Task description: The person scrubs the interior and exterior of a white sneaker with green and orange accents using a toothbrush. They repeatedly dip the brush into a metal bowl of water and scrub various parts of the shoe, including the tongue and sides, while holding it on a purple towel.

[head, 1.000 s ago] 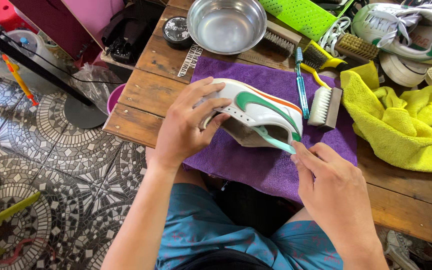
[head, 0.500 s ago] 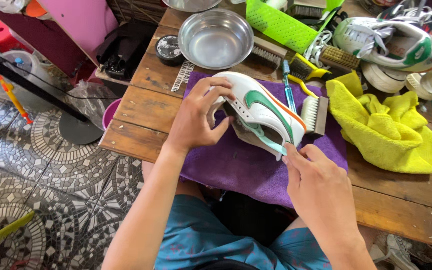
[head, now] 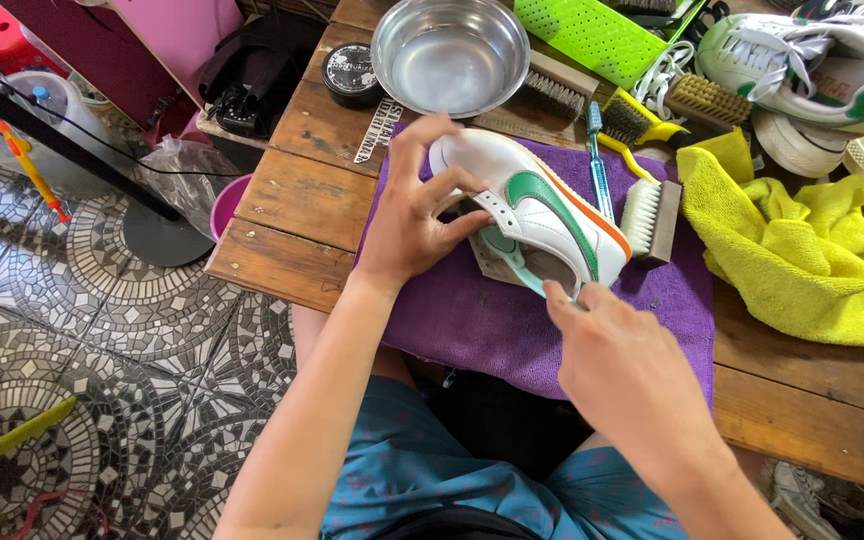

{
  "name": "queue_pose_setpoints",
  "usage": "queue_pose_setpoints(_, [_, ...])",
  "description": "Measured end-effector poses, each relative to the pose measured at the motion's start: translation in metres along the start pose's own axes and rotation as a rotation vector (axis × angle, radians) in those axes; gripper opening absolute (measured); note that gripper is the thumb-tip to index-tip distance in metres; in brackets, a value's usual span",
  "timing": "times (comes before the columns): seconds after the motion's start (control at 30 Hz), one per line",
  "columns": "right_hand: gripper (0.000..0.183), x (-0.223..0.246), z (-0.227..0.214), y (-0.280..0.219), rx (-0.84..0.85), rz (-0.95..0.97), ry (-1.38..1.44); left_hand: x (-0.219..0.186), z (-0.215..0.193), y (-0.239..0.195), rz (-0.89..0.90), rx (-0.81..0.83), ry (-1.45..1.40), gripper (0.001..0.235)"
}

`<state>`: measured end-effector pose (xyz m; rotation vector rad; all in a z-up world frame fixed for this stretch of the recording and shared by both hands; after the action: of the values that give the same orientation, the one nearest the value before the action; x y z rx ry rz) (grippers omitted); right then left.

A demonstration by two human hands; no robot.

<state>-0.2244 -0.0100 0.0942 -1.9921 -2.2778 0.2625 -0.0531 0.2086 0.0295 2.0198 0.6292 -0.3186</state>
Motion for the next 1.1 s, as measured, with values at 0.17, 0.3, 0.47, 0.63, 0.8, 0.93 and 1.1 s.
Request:
queue_pose_setpoints(0.17, [0.048,0.012,0.011,0.042,0.008,0.056,0.108,0.013,0.013,-0.010,-0.190,0.043,-0.309,0.028])
queue_pose_setpoints(0.3, [0.042,0.017,0.011,0.052,-0.023,0.069,0.204,0.021,0.020,-0.015,-0.202,-0.015,-0.256,0.034])
queue_pose_setpoints(0.47, [0.061,0.009,-0.006,0.003,0.242,0.073,0.031,0.013,0.008,-0.009,-0.266,0.052,-0.428,0.030])
queue_pose_setpoints(0.63, [0.072,0.025,0.001,0.019,0.209,0.086,0.087,0.019,0.011,-0.013,-0.227,0.034,-0.327,0.035])
queue_pose_setpoints(0.8, [0.065,0.032,0.014,0.048,0.009,0.060,0.076,0.023,0.010,-0.015,-0.229,0.019,-0.318,0.034])
queue_pose_setpoints(0.93, [0.072,0.019,0.019,0.013,0.138,0.082,0.064,0.012,0.006,-0.013,-0.273,0.023,-0.382,0.033])
queue_pose_setpoints(1.1, [0.077,0.022,0.003,0.005,0.305,0.142,0.063,0.013,0.007,-0.011,-0.247,-0.007,-0.224,0.033])
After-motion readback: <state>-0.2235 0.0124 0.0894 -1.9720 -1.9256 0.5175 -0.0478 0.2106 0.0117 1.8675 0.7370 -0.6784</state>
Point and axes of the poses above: each hand's wrist, its own y-axis towards the middle knuckle, its own z-axis out of the palm, x = y × z, the point moved 1 cm from there along y, towards the middle knuckle, and after that the axes turned 4 degrees about x, right-handed, at the moved point
